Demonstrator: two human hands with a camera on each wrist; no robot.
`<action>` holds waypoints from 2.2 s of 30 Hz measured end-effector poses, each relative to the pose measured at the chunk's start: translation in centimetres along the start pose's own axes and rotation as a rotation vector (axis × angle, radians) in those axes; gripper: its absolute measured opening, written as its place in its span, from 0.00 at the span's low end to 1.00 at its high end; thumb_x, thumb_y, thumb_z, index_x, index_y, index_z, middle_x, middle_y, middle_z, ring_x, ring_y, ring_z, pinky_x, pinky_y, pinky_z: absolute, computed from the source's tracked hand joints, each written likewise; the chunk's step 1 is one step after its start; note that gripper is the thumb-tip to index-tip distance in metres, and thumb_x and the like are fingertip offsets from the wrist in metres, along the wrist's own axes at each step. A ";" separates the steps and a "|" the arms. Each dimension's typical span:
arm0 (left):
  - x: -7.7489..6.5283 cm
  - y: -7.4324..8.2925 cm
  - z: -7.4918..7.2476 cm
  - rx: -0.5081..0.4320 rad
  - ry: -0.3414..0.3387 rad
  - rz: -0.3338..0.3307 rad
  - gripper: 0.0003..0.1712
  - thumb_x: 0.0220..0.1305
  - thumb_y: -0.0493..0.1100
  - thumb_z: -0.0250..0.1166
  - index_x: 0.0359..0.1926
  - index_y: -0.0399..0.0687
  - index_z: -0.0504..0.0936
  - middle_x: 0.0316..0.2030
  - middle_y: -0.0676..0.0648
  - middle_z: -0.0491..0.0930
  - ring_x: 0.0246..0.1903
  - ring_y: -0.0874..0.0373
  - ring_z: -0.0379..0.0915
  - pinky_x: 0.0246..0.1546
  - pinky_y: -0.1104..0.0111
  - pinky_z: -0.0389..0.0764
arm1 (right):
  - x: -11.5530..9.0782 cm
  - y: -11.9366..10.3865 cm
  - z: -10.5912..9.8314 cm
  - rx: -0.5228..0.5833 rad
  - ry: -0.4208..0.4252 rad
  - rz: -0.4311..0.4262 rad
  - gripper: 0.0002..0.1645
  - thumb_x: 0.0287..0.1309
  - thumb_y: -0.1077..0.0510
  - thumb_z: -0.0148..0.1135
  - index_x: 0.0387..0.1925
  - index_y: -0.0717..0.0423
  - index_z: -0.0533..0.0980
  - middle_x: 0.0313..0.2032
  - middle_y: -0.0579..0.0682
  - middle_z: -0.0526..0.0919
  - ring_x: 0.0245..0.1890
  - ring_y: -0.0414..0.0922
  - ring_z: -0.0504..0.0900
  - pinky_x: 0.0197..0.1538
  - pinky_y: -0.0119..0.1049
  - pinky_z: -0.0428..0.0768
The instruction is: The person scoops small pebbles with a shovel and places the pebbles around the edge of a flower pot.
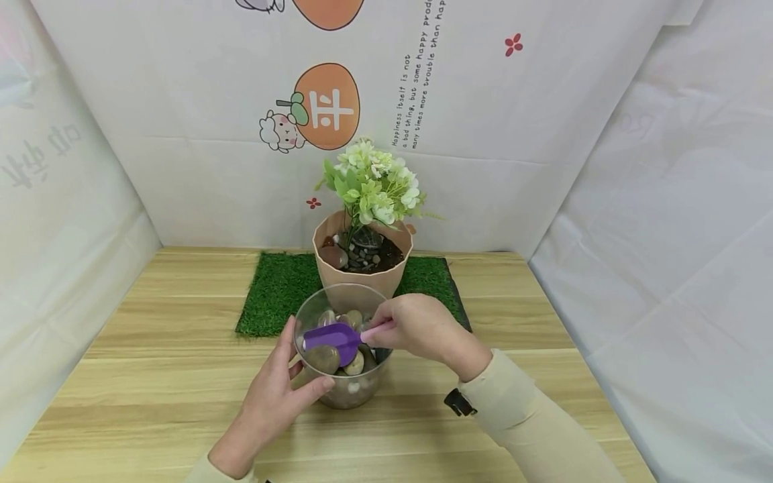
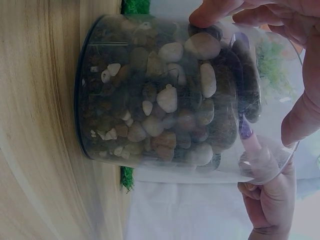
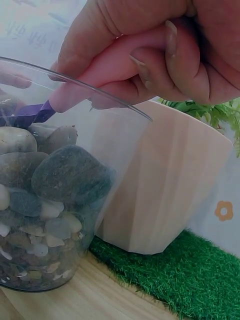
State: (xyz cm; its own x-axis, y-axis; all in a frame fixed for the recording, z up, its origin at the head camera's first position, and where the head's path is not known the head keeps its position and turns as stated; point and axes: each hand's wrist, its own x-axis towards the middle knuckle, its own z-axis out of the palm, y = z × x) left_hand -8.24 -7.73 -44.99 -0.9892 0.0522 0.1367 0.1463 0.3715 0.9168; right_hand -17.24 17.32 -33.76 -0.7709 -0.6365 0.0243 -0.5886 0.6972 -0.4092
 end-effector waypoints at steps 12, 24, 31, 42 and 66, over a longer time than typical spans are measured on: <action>0.0 0.1 0.0 0.018 0.002 0.007 0.73 0.56 0.64 0.78 0.85 0.48 0.39 0.82 0.40 0.52 0.76 0.44 0.61 0.69 0.52 0.78 | -0.3 0.6 -0.3 0.115 -0.014 0.059 0.06 0.62 0.40 0.74 0.31 0.32 0.88 0.26 0.27 0.85 0.26 0.34 0.79 0.30 0.31 0.82; 0.0 0.1 0.0 0.022 0.005 0.018 0.73 0.56 0.64 0.79 0.85 0.47 0.39 0.81 0.39 0.52 0.76 0.44 0.62 0.68 0.53 0.78 | -0.5 0.7 -0.7 0.177 -0.030 0.106 0.10 0.61 0.37 0.73 0.31 0.33 0.88 0.27 0.30 0.87 0.26 0.36 0.80 0.31 0.34 0.83; 0.0 0.1 0.0 0.016 0.005 0.021 0.73 0.56 0.63 0.79 0.85 0.47 0.39 0.82 0.40 0.52 0.76 0.44 0.62 0.68 0.54 0.78 | -0.6 0.9 -0.8 0.200 -0.031 0.127 0.11 0.60 0.35 0.73 0.31 0.33 0.89 0.27 0.31 0.87 0.27 0.37 0.79 0.31 0.35 0.82; 0.0 0.2 0.0 0.012 0.004 0.021 0.73 0.55 0.62 0.79 0.85 0.47 0.39 0.82 0.39 0.52 0.76 0.43 0.62 0.68 0.54 0.78 | -0.6 1.0 -0.7 0.208 -0.021 0.136 0.12 0.60 0.35 0.73 0.31 0.35 0.88 0.27 0.33 0.87 0.27 0.37 0.80 0.31 0.35 0.83; -0.2 0.2 -0.1 0.029 -0.005 -0.007 0.73 0.56 0.64 0.78 0.85 0.48 0.38 0.82 0.39 0.51 0.76 0.42 0.60 0.69 0.53 0.77 | -0.4 2.3 -5.3 0.211 0.145 0.175 0.12 0.58 0.40 0.77 0.33 0.42 0.90 0.27 0.39 0.89 0.26 0.42 0.82 0.32 0.35 0.84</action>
State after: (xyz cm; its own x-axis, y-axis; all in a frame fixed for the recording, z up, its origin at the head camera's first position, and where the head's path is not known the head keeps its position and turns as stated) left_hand -7.99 -7.77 -44.78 -0.9903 0.0543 0.1281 0.1392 0.3984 0.9066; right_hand -19.57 20.87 -29.85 -0.8918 -0.4485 0.0606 -0.3919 0.6985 -0.5988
